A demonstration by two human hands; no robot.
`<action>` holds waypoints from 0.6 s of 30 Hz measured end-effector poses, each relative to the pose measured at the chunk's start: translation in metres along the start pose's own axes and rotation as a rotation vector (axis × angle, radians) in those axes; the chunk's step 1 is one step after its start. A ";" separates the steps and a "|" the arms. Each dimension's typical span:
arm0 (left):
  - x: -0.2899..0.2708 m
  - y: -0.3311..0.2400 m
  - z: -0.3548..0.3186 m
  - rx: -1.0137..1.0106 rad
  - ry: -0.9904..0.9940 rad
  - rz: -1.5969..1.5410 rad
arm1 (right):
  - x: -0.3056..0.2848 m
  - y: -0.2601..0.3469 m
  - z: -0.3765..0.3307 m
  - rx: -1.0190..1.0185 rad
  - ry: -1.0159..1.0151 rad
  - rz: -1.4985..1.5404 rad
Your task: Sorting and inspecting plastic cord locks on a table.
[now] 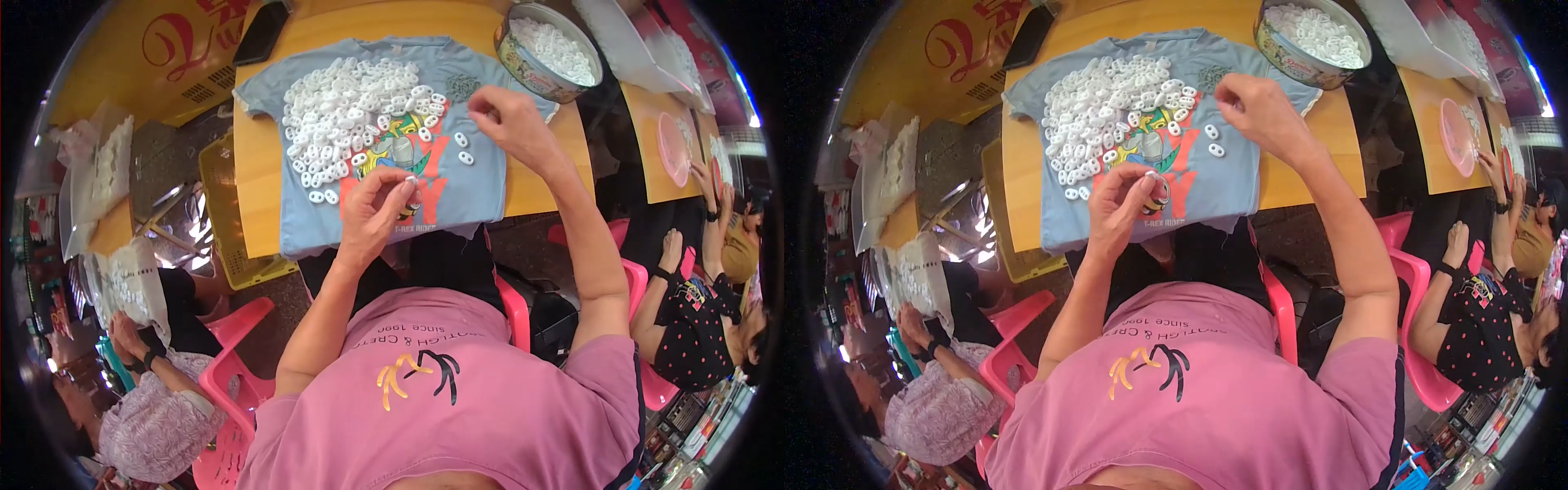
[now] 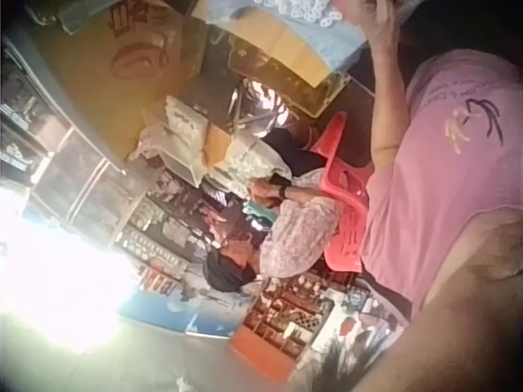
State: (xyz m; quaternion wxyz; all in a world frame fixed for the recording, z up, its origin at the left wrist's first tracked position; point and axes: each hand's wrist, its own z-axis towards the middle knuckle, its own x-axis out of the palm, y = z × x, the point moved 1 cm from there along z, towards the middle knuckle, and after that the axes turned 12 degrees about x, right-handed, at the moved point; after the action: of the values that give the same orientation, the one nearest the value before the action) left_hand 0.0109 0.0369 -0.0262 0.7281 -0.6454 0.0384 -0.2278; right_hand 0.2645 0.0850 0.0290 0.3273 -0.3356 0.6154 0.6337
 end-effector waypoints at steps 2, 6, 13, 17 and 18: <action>-0.002 -0.001 0.002 -0.020 -0.065 -0.044 | 0.005 0.007 -0.009 0.091 0.011 0.204; 0.001 -0.002 0.010 -0.074 -0.138 -0.126 | 0.030 0.019 -0.031 0.116 -0.038 0.562; 0.015 -0.029 0.007 0.021 -0.125 -0.137 | 0.061 0.058 -0.057 0.200 0.079 1.151; 0.018 -0.036 0.002 0.078 -0.145 -0.210 | 0.068 0.069 -0.065 0.231 0.060 1.317; 0.019 -0.038 0.001 0.096 -0.152 -0.219 | 0.068 0.071 -0.066 0.228 0.068 1.313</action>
State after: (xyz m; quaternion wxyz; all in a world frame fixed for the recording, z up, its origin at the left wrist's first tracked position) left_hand 0.0177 0.0277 0.0145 0.7297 -0.6256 -0.0983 -0.2578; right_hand 0.1687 0.0172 0.0113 -0.1127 0.1258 0.7651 0.6214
